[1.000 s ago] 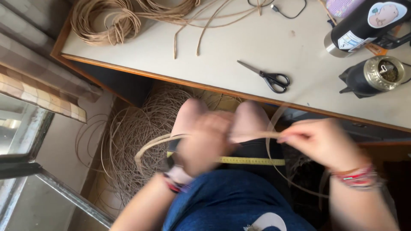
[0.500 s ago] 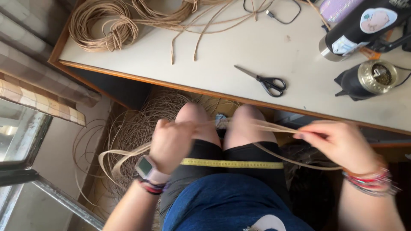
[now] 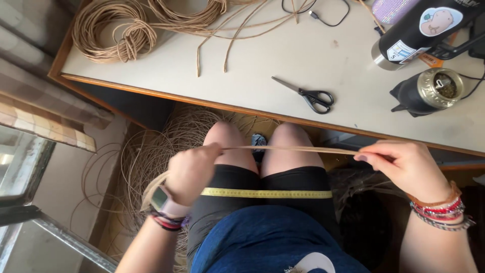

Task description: Measuring and cutting natural fiber strips to specific lengths using a tape measure and scissors.

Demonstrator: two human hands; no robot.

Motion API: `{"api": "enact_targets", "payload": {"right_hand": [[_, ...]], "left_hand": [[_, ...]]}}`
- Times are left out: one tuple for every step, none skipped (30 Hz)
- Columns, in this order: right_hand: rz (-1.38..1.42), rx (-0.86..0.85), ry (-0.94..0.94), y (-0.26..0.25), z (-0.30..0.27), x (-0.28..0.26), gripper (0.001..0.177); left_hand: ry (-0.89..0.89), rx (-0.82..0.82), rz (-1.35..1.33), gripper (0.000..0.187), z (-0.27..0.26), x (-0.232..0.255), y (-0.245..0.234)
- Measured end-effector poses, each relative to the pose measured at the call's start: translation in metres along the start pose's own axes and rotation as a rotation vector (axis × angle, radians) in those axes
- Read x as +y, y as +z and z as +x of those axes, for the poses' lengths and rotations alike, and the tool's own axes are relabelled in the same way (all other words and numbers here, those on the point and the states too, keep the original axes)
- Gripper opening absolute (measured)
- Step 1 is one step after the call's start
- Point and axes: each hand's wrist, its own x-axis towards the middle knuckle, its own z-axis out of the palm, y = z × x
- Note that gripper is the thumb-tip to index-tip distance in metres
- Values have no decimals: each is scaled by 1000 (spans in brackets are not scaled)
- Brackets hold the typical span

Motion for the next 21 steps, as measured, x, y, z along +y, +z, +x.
{"api": "enact_targets", "payload": {"right_hand": [[-1,1,-1,4,1,-1,19],[-8,-4,-38,10,2,-3,19],[-14,-10,-74,15,3,-5,18],[-11,-13,-75,26,8,-15,18],[8,-58,-176,37,12,-26,18],[26,-100,-280,48,17,-37,18],[28,-102,-282,58,20,-44,18],[52,-116,-375,67,22,-52,13],[75,-131,-469,77,24,-58,19],[74,-132,-465,73,22,-59,19],[110,-128,-459,69,20,-59,15],[145,-120,-454,65,20,-59,15],[143,-116,-453,56,19,-51,15],[122,-111,-388,48,15,-43,14],[100,-106,-323,40,12,-34,17],[99,-105,-318,36,8,-22,17],[59,-79,-257,32,4,-9,17],[21,-55,-199,28,1,3,18],[22,-55,-196,24,-3,10,18],[13,-59,-166,20,-6,18,18],[4,-63,-136,17,-10,24,18]], "left_hand": [[0,2,0,14,3,2,-3],[-44,-173,15,18,4,3,-6],[-89,-348,30,23,5,4,-9],[-91,-352,32,23,5,24,-2],[131,-70,-144,35,4,43,5],[350,220,-316,67,4,63,13],[348,219,-314,67,4,88,-1],[309,114,-403,68,3,113,-15],[268,7,-491,71,4,139,-28],[270,6,-494,71,2,136,-27],[280,118,-425,36,2,133,-26],[293,233,-353,6,3,129,-25],[297,235,-353,6,5,112,-29],[274,86,-369,12,6,96,-33],[251,-62,-384,18,7,80,-36],[254,-64,-386,18,4,58,-15],[231,36,-14,20,0,37,6],[201,137,359,22,-3,15,27],[204,135,358,22,-1,6,13],[80,67,135,17,1,-3,0],[-44,-1,-89,15,3,-13,-14]]}}
